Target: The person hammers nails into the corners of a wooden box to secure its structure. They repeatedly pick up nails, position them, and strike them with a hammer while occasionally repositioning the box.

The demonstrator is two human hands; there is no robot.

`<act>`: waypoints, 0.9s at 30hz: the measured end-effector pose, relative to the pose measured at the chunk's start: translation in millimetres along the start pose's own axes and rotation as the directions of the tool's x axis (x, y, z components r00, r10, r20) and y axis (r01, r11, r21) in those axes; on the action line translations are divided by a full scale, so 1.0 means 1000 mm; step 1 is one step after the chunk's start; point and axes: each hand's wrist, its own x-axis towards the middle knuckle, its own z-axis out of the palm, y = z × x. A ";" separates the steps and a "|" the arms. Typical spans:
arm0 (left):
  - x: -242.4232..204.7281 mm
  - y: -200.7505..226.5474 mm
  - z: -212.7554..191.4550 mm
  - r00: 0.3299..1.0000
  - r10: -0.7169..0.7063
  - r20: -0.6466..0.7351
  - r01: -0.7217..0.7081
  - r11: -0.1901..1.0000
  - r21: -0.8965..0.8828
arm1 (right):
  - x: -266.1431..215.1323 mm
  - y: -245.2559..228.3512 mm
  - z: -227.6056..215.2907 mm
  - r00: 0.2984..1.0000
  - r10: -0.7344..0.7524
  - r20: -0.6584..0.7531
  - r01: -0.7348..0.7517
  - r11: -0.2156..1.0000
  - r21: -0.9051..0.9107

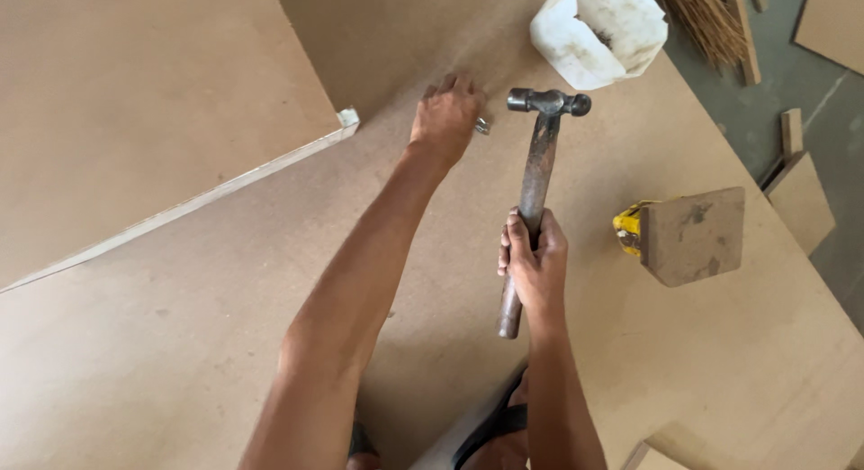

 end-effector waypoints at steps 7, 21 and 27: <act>-0.021 0.004 0.015 1.000 0.016 -0.007 -0.014 0.985 0.171 | -0.010 0.008 -0.001 0.999 -0.041 0.007 0.041 0.999 0.021; -0.254 -0.033 -0.194 0.717 -0.314 -0.622 0.032 0.907 -0.421 | -0.063 -0.043 0.099 0.888 -0.294 0.353 0.286 0.955 0.076; -0.268 -0.088 -0.255 0.639 -0.190 -0.745 0.109 0.982 -0.157 | -0.079 -0.048 0.117 0.812 -0.350 0.467 0.389 0.921 0.014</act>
